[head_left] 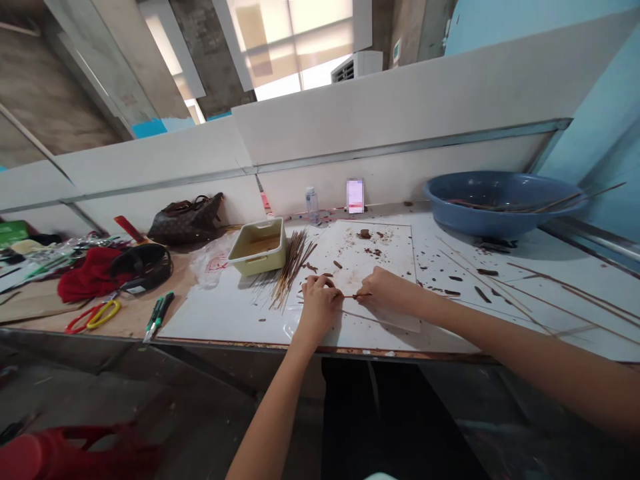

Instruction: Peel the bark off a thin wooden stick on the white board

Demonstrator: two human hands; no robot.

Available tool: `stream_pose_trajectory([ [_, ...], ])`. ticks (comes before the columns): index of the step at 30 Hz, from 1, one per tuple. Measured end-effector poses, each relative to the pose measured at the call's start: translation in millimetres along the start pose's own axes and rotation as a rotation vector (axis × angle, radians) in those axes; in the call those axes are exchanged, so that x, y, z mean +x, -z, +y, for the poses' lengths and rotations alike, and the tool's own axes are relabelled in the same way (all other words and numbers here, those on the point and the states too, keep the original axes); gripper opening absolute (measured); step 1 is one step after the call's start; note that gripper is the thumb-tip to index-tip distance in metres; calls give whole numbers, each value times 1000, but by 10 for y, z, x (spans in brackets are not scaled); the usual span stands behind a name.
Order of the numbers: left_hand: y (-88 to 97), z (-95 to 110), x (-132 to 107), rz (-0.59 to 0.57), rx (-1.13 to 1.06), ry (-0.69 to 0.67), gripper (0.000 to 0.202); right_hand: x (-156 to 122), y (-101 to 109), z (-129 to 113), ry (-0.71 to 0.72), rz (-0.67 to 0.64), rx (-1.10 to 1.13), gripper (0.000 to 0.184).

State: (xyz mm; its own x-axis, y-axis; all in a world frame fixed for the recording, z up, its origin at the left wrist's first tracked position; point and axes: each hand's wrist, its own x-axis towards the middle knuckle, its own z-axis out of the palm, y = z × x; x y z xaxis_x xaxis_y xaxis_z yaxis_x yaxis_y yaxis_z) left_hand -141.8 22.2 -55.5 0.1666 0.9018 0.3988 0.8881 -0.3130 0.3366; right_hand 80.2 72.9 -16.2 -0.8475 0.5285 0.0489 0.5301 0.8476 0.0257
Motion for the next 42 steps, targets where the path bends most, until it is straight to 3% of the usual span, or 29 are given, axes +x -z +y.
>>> stream_pose_trajectory([
  [8,3,6,12,-7,33,-7,16,15,-77,-165,-13,75,-52,37],
  [13,14,5,-3,9,5,-2,18,-31,-17,-142,-65,82,46,30],
  [17,5,-2,-11,15,-7,-7,19,-34,-22,-147,-6,131,75,28],
  [27,16,26,4,-14,-4,19,16,-23,-163,-135,-2,94,-33,38],
  [31,24,23,22,-20,12,14,16,-62,-158,-101,30,51,38,37],
  [34,46,26,0,-21,14,33,16,-215,-121,-25,13,107,102,31],
  [37,64,100,-104,12,41,21,20,-521,-71,84,-124,237,124,45],
  [42,14,496,-286,-17,95,-162,38,-1020,-106,47,-375,304,204,65],
])
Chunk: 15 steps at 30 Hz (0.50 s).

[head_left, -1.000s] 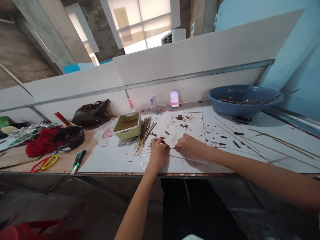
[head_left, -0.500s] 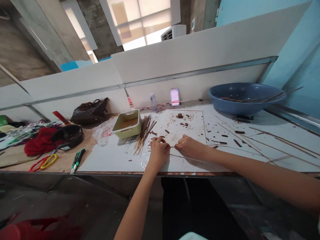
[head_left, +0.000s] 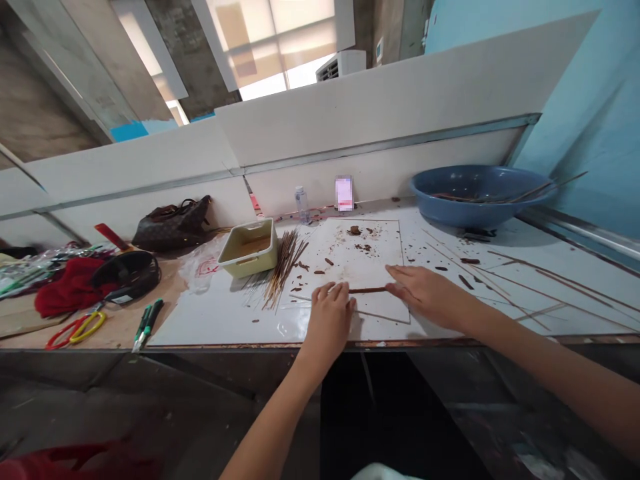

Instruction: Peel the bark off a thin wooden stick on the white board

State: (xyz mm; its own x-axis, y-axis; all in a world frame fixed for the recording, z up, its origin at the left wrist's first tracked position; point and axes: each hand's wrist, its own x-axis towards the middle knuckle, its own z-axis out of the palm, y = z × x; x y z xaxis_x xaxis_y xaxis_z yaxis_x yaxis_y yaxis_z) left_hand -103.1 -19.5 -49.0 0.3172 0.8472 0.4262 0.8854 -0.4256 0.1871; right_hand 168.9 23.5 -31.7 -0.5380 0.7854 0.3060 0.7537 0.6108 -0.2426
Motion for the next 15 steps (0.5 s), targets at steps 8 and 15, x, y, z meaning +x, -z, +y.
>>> stream_pose_trajectory([
  [8,-260,342,328,-282,109,-92,66,141,-496,-269,-53,-152,14,85],
  [15,-291,441,-146,-223,144,-38,64,-257,-738,-380,21,-7,-46,93],
])
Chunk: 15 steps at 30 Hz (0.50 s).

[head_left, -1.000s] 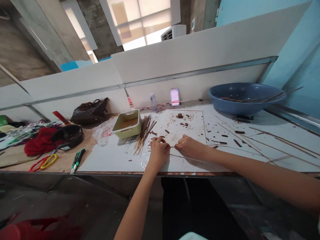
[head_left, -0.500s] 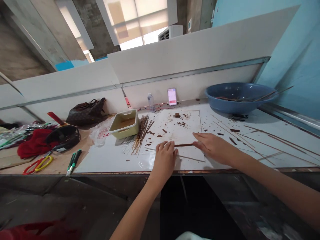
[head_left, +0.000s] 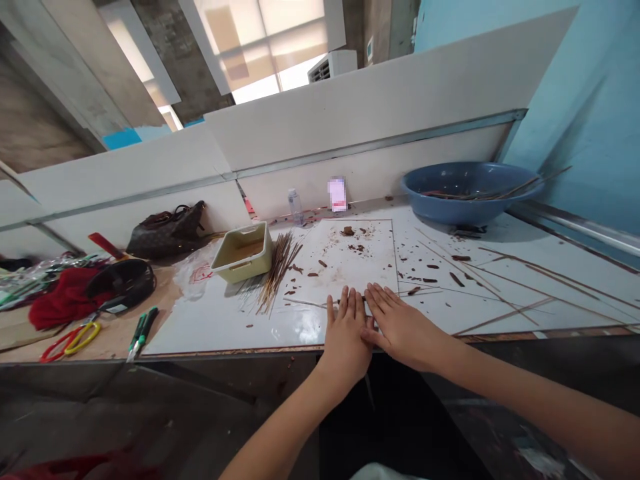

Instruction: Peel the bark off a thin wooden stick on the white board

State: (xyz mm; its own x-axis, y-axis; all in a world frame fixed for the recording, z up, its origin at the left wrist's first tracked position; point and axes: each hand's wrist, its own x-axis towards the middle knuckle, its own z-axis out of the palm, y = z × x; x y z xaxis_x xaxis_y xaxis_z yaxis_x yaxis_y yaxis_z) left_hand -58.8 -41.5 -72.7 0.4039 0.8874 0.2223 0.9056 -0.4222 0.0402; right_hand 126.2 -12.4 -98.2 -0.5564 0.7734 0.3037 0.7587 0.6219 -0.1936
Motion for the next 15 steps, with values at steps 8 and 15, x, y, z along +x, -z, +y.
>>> stream_pose_trajectory([
  [8,122,-61,340,-80,-53,104,65,373,131,140,-78,-118,48,97],
  [15,91,31,-46,-8,-22,74,60,-77,119,-14,27,-33,-8,93],
])
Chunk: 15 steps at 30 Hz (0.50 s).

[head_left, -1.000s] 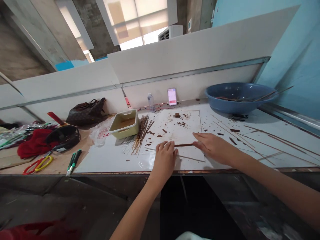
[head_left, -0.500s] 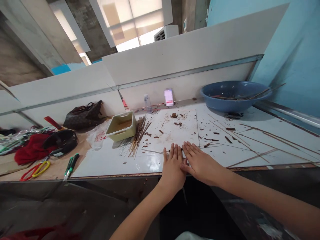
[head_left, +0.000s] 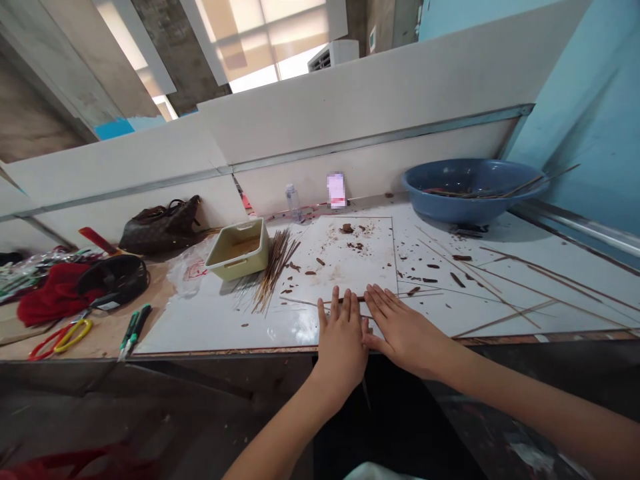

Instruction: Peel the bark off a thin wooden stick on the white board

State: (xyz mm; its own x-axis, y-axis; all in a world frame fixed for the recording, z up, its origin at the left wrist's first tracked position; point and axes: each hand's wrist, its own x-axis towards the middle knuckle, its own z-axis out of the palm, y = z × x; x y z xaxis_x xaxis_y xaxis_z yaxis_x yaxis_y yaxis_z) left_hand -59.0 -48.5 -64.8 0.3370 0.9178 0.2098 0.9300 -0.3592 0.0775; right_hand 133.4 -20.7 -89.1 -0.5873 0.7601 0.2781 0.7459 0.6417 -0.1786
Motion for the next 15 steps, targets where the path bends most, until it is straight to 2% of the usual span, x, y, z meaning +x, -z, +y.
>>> stream_pose_trajectory([
  [2,-5,-3,-1,3,6,0,60,-5,8,13,7,-4,0,91],
  [6,13,-41,276,-41,23,47,61,310,67,134,-68,-95,3,95],
  [8,19,-47,342,-45,39,74,62,393,74,155,-92,-101,4,96],
  [15,-12,-11,-78,27,81,28,59,-68,-48,-13,-6,16,-46,91],
])
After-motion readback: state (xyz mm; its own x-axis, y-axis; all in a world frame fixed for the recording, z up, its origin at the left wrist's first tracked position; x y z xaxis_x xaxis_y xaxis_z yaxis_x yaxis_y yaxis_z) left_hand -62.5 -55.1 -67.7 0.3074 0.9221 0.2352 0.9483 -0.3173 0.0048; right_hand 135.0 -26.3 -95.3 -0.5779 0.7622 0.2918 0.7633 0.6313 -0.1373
